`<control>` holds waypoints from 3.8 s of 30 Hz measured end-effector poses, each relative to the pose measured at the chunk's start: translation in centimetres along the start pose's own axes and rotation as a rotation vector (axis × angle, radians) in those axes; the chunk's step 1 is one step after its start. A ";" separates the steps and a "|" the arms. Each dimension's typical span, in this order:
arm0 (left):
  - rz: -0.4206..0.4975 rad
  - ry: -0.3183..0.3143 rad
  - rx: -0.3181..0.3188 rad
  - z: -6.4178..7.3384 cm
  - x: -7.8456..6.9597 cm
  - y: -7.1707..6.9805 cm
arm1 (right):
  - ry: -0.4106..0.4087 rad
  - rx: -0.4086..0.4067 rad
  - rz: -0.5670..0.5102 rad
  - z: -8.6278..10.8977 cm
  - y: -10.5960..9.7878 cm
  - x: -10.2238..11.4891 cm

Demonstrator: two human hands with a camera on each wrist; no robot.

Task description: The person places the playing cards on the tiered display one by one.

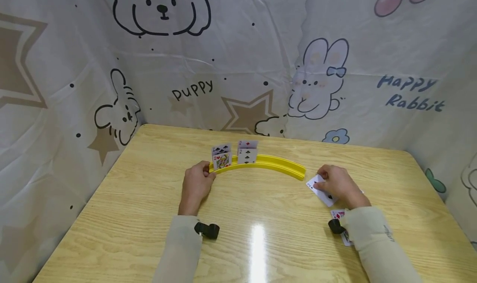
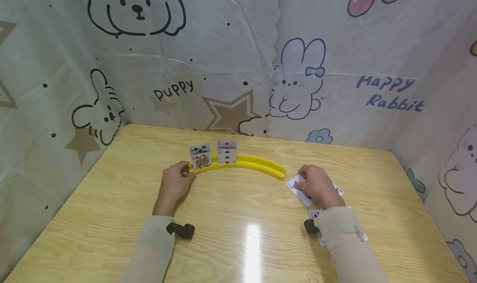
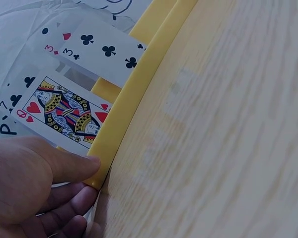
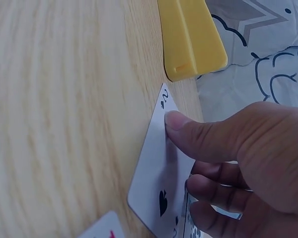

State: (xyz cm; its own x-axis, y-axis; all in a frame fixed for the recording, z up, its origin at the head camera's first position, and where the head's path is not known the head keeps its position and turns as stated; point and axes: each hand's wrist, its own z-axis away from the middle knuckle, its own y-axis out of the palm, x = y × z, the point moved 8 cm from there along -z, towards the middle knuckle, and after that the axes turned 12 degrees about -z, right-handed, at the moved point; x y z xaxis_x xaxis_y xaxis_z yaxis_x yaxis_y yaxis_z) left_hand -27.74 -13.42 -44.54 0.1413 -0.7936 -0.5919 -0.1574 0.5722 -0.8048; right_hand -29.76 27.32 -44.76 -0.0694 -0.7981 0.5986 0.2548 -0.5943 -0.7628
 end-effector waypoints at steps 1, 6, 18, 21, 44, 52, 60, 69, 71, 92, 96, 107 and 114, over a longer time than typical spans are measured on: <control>0.000 0.002 0.000 0.0 0.0 0.0 | 0.002 -0.002 -0.002 0.0 0.0 0.0; 0.002 0.005 0.002 0.1 -0.1 -0.1 | 0.015 -0.006 -0.013 0.1 0.1 -0.1; 0.000 0.003 0.013 0.0 0.0 0.0 | -0.006 -0.022 0.016 0.5 -0.3 0.4; 0.006 0.005 0.011 0.0 -0.1 0.0 | -0.002 -0.024 -0.007 0.7 -0.6 0.6; 0.008 -0.006 0.026 0.0 0.2 0.2 | -0.172 -0.053 -0.056 2.2 -2.3 3.3; 0.011 -0.009 0.034 0.3 0.5 0.5 | -0.195 -0.054 -0.077 2.4 -2.6 3.9; 0.022 0.000 0.022 0.2 0.4 0.3 | -0.260 -0.082 -0.122 2.6 -3.1 5.4; 0.010 0.008 0.021 0.0 0.1 0.3 | -0.302 -0.126 -0.144 2.5 -3.4 6.6; 0.010 0.008 0.021 0.0 0.1 0.3 | -0.318 -0.141 -0.150 2.4 -3.5 6.8; 0.014 0.014 0.013 -0.2 0.2 0.3 | -0.329 -0.211 -0.210 1.4 -2.7 8.6; 0.014 0.009 0.010 -0.2 0.2 0.3 | -0.319 -0.230 -0.224 1.1 -2.8 8.9; 0.010 0.009 0.019 -0.2 0.1 0.2 | -0.317 -0.264 -0.268 0.5 -2.5 9.7; 0.009 0.005 0.012 -0.2 0.1 0.3 | -0.328 -0.277 -0.281 0.3 -2.3 10.3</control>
State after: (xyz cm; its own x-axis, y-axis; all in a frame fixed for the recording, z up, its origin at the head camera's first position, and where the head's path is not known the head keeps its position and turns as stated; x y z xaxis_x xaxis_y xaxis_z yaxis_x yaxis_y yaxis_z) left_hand -27.92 -13.39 -44.81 0.1348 -0.7893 -0.5991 -0.1465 0.5821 -0.7998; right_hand -30.80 20.45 -36.77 0.2189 -0.5568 0.8013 0.0013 -0.8211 -0.5708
